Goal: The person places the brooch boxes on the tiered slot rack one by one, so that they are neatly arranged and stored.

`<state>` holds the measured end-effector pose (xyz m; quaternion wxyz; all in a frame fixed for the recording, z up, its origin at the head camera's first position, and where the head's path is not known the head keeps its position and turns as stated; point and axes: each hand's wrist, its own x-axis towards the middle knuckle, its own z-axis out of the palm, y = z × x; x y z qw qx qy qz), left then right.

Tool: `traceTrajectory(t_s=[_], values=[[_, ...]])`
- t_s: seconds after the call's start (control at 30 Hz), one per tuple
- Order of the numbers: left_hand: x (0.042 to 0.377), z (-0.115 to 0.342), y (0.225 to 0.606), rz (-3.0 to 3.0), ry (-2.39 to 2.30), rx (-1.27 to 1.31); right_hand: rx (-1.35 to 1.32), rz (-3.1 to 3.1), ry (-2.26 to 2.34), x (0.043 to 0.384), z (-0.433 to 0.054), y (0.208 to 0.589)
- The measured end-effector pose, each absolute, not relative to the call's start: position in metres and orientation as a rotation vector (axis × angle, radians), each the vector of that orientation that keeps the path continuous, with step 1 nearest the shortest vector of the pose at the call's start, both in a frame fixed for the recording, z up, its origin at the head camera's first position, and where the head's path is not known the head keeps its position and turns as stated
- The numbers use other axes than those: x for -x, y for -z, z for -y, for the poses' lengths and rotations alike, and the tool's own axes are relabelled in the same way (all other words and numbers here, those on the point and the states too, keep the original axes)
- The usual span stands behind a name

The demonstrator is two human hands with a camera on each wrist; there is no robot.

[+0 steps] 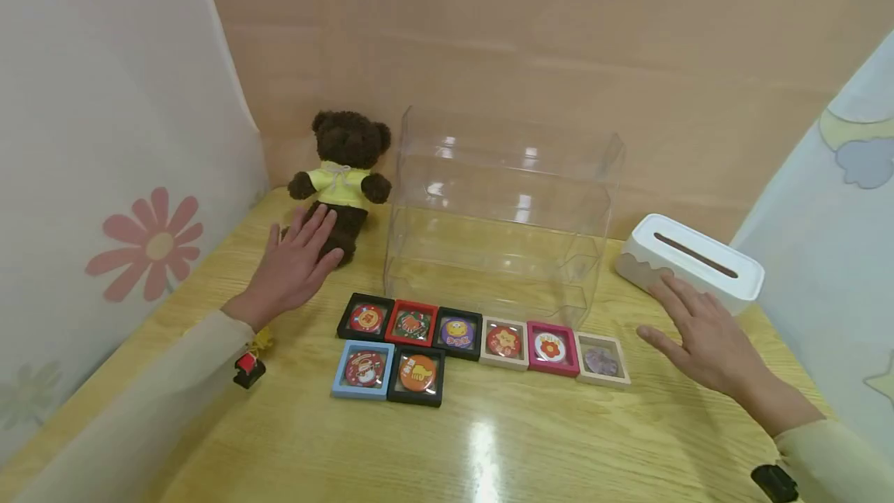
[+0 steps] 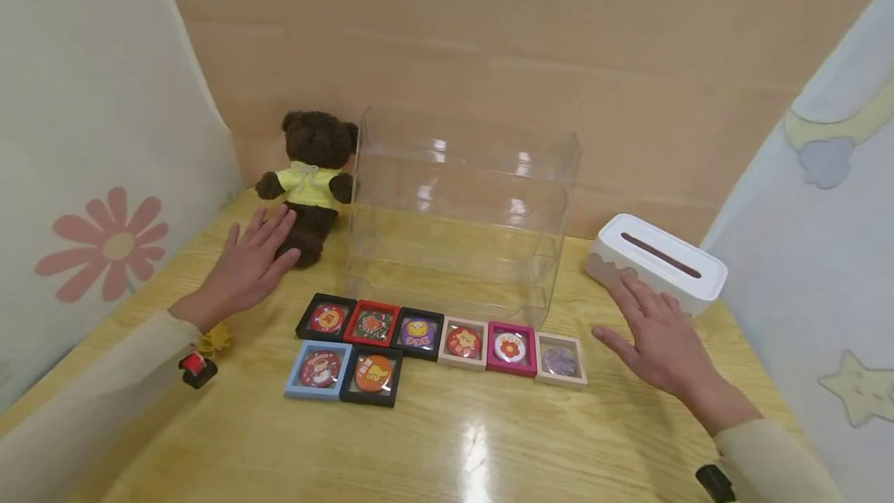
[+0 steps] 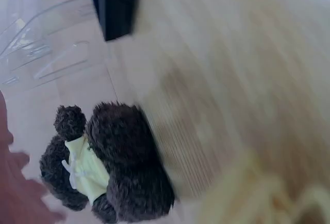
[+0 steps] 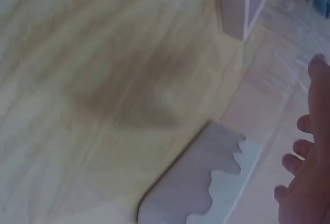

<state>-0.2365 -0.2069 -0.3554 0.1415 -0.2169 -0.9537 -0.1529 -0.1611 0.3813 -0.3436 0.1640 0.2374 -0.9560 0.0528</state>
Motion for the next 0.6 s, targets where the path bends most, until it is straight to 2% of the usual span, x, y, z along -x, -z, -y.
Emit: traceTrajectory(t_s=[0.17, 0.3, 0.6], values=[[0.247, 0.193, 0.351, 2.717, 0.759, 0.832, -0.798, 2.836, -0.436, 0.154, -0.369, 0.358], [0.257, 0.180, 0.347, 2.636, 0.836, 0.931, -0.909, 2.923, -0.574, 0.151, -0.371, 0.366], [0.273, 0.145, 0.339, 2.385, 1.192, 0.934, -0.968, 2.900, -0.652, 0.152, -0.378, 0.370]])
